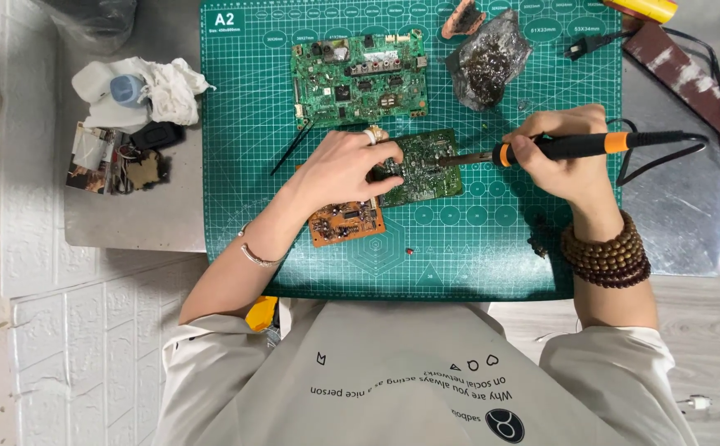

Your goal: Repairing electronic circuit boards by removing screws and soldering components

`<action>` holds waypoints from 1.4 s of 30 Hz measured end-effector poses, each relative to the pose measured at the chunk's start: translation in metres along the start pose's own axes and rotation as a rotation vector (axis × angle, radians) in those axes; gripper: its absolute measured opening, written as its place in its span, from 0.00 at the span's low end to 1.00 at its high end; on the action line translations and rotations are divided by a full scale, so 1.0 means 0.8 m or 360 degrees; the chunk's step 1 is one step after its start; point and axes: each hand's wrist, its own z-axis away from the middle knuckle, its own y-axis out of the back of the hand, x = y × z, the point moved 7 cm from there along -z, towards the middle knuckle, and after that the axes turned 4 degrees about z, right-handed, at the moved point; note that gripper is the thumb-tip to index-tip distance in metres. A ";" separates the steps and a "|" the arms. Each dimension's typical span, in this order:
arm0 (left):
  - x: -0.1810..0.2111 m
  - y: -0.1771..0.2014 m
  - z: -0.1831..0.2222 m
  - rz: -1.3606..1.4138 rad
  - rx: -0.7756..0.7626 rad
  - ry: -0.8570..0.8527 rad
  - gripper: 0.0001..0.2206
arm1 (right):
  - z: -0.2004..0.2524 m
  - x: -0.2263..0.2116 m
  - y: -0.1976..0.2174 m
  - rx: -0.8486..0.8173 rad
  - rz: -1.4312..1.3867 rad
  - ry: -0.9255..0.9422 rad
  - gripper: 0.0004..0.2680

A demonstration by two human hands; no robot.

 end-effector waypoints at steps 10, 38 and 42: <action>-0.006 -0.006 -0.002 0.0088 -0.0205 0.0091 0.13 | -0.017 -0.011 0.005 0.0121 -0.0207 -0.0007 0.08; -0.010 -0.010 0.001 0.0099 -0.0213 0.0128 0.15 | -0.015 0.003 -0.001 0.0137 -0.0311 -0.0065 0.07; -0.011 -0.011 0.001 0.0113 -0.0238 0.0145 0.15 | -0.021 -0.003 0.001 0.0140 -0.0344 -0.0072 0.08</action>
